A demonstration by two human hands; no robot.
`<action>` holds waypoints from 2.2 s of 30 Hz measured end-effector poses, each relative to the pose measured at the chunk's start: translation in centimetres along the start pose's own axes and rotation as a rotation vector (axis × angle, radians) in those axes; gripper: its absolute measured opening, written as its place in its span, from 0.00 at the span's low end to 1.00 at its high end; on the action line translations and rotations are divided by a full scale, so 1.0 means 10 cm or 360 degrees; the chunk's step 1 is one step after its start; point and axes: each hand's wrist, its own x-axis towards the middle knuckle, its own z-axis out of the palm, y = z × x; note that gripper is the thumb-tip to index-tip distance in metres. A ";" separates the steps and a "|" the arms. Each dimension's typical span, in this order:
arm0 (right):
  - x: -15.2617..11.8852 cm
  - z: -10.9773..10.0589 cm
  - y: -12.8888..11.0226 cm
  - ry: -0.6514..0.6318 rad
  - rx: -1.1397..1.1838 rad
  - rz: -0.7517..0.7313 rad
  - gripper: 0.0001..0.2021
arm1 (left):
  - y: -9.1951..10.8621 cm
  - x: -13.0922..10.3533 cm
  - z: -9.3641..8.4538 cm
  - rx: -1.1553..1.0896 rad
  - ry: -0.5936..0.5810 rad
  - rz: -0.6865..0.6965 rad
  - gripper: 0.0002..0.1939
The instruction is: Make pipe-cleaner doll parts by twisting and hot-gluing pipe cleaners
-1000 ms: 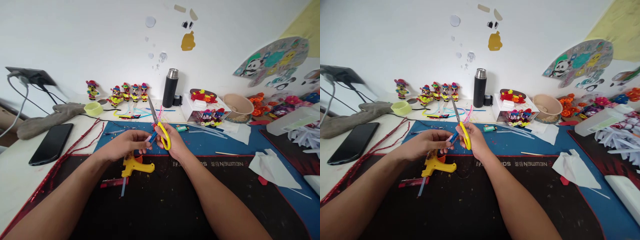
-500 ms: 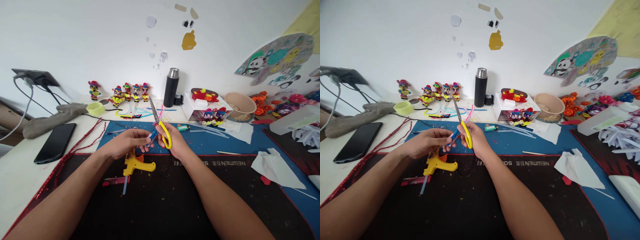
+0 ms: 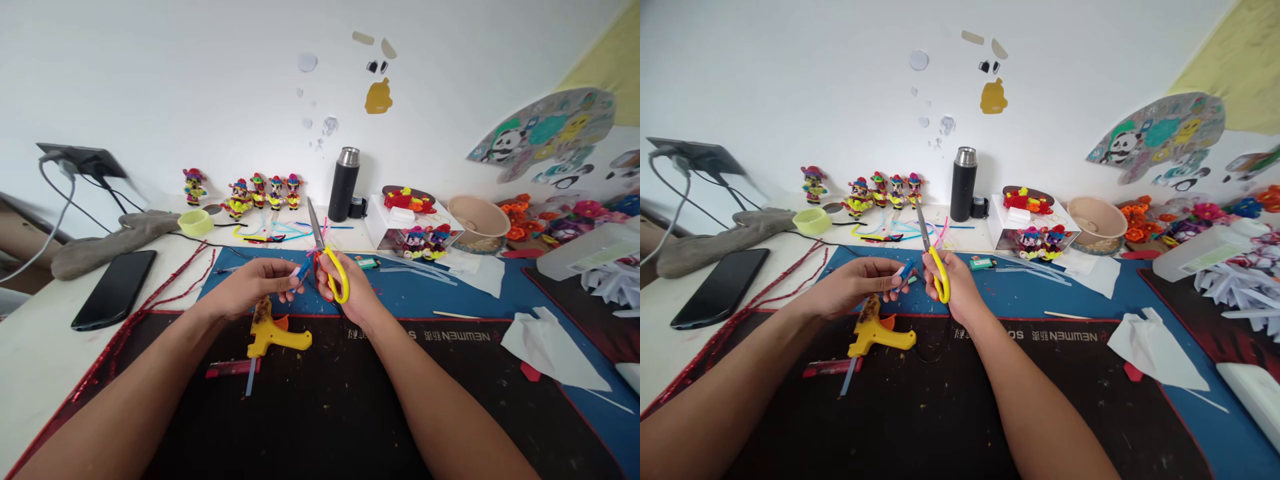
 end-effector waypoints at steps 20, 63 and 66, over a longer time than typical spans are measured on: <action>-0.11 0.02 -0.05 -0.0118 -0.0143 -0.0117 0.28 | -0.04 0.00 -0.14 0.0641 0.0795 0.0371 0.16; -0.28 0.18 0.04 -0.0246 -0.0973 0.0071 0.21 | -0.08 -0.05 -0.26 0.1610 0.1290 0.1004 0.09; -0.29 0.20 0.03 -0.0247 -0.1053 0.0047 0.21 | -0.12 -0.02 -0.24 0.1694 0.1284 0.1138 0.07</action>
